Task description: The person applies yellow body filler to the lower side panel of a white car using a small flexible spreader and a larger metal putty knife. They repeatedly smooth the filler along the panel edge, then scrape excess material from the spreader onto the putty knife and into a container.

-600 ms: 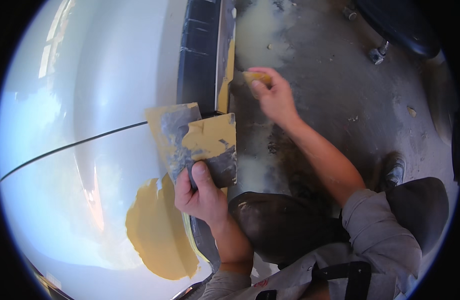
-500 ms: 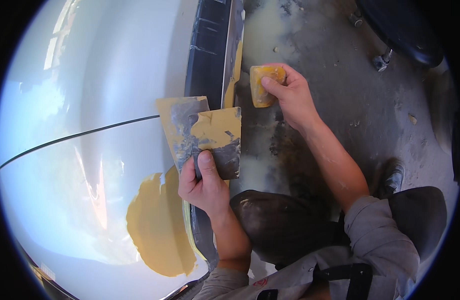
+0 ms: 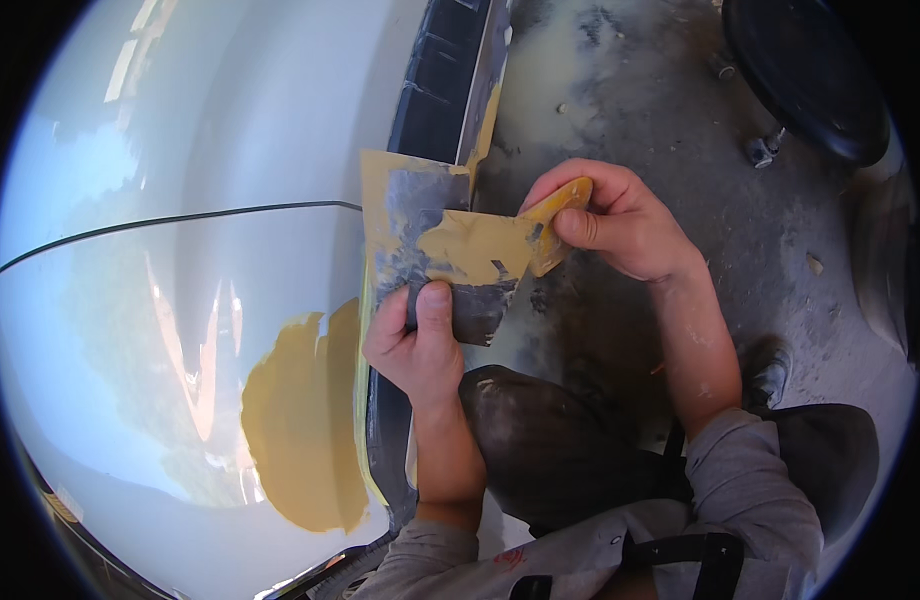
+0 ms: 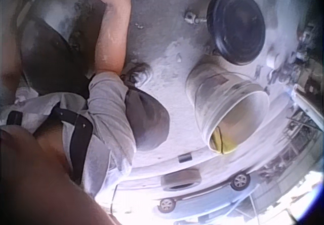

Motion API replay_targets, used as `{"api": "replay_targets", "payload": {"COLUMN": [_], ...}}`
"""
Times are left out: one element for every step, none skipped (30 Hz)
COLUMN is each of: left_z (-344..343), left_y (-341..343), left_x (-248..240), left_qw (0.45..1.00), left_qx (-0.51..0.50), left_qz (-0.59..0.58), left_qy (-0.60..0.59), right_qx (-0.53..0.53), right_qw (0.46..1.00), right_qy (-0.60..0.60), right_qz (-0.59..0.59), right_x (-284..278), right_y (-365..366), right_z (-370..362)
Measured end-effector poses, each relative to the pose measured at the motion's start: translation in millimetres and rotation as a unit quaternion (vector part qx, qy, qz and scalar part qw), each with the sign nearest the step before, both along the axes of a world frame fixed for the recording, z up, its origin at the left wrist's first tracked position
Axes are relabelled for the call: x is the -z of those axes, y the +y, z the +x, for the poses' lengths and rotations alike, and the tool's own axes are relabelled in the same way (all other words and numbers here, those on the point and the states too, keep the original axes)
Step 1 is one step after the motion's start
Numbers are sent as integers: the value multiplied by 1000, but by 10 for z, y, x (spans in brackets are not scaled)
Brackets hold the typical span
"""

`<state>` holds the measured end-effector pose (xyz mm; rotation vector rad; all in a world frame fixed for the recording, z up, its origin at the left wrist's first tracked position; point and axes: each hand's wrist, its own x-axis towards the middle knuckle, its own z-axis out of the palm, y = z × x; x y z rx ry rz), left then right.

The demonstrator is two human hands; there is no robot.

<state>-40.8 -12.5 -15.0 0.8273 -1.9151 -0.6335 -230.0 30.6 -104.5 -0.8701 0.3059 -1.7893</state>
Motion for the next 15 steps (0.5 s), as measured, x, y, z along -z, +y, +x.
{"api": "replay_targets", "payload": {"left_z": [-3,-11,-13,-18,-24,-28,-39,-50,-57,-60,-60,-55,-51,-45,-38], "left_y": [8,15,22,27,39,51,54,55,60,69,77,85,90,91,88], "left_x": [-5,-11,-27,-44,-58,-70,-76,-77,-78,-79,-82,-86,-84,-84,-81], "left_qw": [1000,1000,999,999,999,999,999,998,998,998,997,997,996,996,996], "left_qx": [-17,-30,-43,-44,-44,-45,-44,-41,-39,-43,-45,-49,-49,-51,-52], "left_qz": [5,5,5,2,2,10,6,8,16,16,20,24,20,17,14], "left_qy": [1,2,2,-6,-16,-23,-32,-38,-45,-52,-61,-60,-69,-70,-71], "right_qx": [11,25,110,200,269,378,461,543,552,569,584,574,563,556,548], "right_qw": [998,991,984,968,946,899,834,751,724,696,667,671,675,676,682], "right_qy": [64,122,127,124,127,213,302,374,408,429,449,457,464,472,474], "right_qz": [20,40,66,91,131,64,11,-40,-64,-87,-112,-110,-108,-107,-96], "right_x": [-16,-37,-72,-109,-146,-181,-210,-238,-267,-291,-315,-336,-356,-373,-386], "right_y": [37,62,74,95,104,97,108,109,104,100,90,86,82,79,78], "right_z": [-36,-65,-29,-4,2,5,-28,-50,-54,-63,-58,-48,-23,11,45]}}
